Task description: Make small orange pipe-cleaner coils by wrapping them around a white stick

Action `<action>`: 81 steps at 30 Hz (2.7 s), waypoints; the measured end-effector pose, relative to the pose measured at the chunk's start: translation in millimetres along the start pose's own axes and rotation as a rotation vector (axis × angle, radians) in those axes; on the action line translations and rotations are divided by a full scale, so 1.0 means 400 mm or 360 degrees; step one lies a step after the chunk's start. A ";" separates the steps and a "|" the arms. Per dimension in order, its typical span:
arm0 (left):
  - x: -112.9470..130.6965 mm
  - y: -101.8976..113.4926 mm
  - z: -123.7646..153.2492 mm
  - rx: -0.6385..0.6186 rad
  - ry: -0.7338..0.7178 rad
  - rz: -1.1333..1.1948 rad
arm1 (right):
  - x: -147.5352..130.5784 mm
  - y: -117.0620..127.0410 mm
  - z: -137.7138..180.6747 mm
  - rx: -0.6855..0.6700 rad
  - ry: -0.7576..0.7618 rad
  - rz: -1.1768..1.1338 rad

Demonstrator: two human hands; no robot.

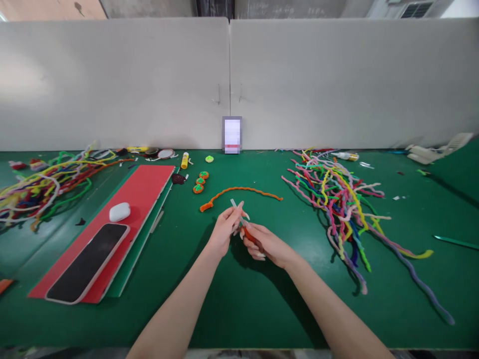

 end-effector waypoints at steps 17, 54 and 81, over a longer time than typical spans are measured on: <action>0.014 0.014 0.004 0.0145 -0.0197 -0.0040 | 0.004 0.006 -0.005 0.0004 -0.0029 0.0024; 0.119 0.026 0.006 0.0211 -0.0730 -0.1921 | -0.010 0.038 -0.013 0.0187 -0.0041 -0.0604; 0.069 -0.067 0.042 -0.0464 -0.0801 -0.1933 | -0.034 0.067 0.003 0.0413 0.0208 -0.0597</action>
Point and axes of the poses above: each hand's wrist, its own z-axis away from the middle knuckle, its own y-axis out of the back of the hand, x = y × z, the point moved 7 cm from there along -z, towards the middle knuckle, and after that the axes turned 13 degrees about z, right-handed, at the moved point
